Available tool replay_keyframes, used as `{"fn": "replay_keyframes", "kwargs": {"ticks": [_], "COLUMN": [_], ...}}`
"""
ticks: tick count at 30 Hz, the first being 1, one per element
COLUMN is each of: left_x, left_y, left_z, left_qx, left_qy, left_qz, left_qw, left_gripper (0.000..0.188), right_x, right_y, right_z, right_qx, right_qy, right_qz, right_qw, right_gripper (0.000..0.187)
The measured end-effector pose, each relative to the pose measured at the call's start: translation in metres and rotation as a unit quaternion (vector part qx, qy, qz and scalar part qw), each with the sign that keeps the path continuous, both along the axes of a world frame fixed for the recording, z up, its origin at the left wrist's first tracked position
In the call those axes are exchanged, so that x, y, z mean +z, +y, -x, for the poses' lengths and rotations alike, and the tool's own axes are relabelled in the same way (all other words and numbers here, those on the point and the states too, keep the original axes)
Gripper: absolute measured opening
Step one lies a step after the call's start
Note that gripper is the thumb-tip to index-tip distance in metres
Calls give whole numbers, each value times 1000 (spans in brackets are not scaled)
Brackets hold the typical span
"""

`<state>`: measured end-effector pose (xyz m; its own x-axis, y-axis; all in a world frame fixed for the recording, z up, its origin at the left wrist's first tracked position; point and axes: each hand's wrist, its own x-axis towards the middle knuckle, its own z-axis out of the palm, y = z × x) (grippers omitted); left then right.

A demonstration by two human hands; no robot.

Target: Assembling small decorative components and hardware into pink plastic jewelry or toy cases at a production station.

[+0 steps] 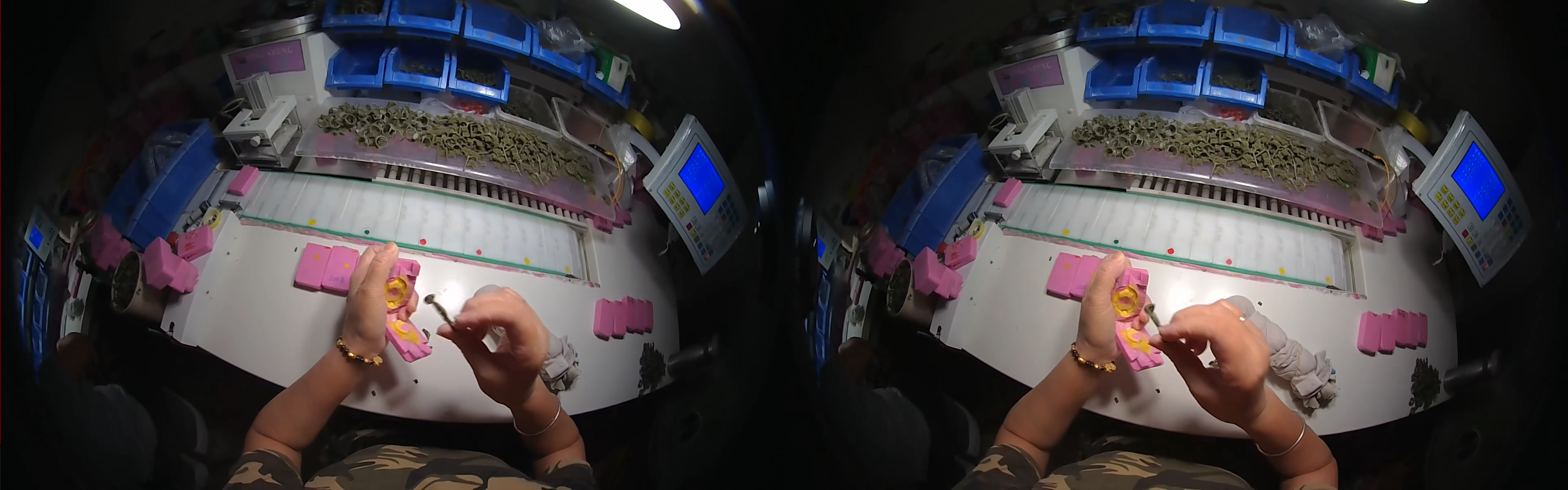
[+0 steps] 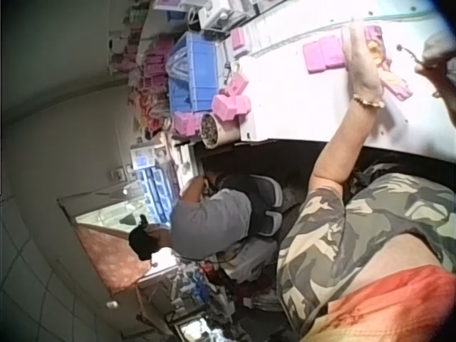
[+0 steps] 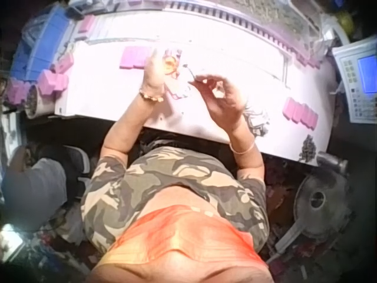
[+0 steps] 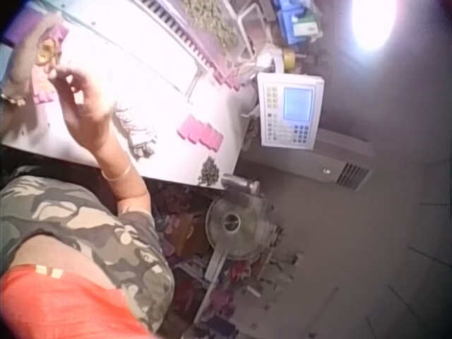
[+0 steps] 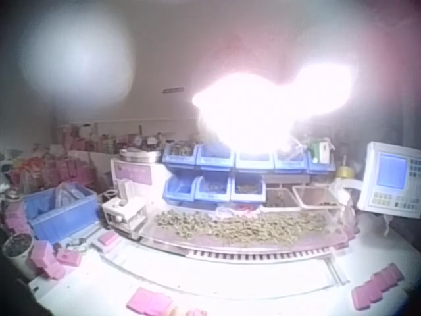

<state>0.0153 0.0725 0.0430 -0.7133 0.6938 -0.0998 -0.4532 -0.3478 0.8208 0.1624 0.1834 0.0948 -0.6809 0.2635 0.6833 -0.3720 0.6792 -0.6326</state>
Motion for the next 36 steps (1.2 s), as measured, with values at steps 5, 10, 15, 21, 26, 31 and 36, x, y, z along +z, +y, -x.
{"fn": "replay_keyframes", "kwargs": {"ticks": [5,10,15,21,26,31,36], "left_x": [0,23,15,14,18,35,85], "left_y": [-20,-25,-25,-24,-36,-82,-180], "left_z": [3,-19,-22,-22,-10,13,81], "left_qx": [-244,-291,-234,-128,-31,35,180], "left_qy": [54,89,115,349,470,442,404], "left_qz": [-37,19,-2,17,59,228,392], "left_qw": [967,952,966,928,880,866,807], "left_gripper": [46,13,11,13,17,9,12], "right_x": [-2,-12,-24,-35,-46,-47,-45], "right_y": [13,13,8,-3,5,12,37], "right_z": [-14,-15,-13,-13,-4,-5,-21], "right_qx": [-46,-8,39,90,173,-11,-87], "right_qy": [84,66,-4,-130,-203,-262,-157], "right_qz": [-274,-348,-25,563,723,300,-38], "right_qw": [957,935,999,811,637,917,983], "right_gripper": [23,18,22,17,12,7,14]}}
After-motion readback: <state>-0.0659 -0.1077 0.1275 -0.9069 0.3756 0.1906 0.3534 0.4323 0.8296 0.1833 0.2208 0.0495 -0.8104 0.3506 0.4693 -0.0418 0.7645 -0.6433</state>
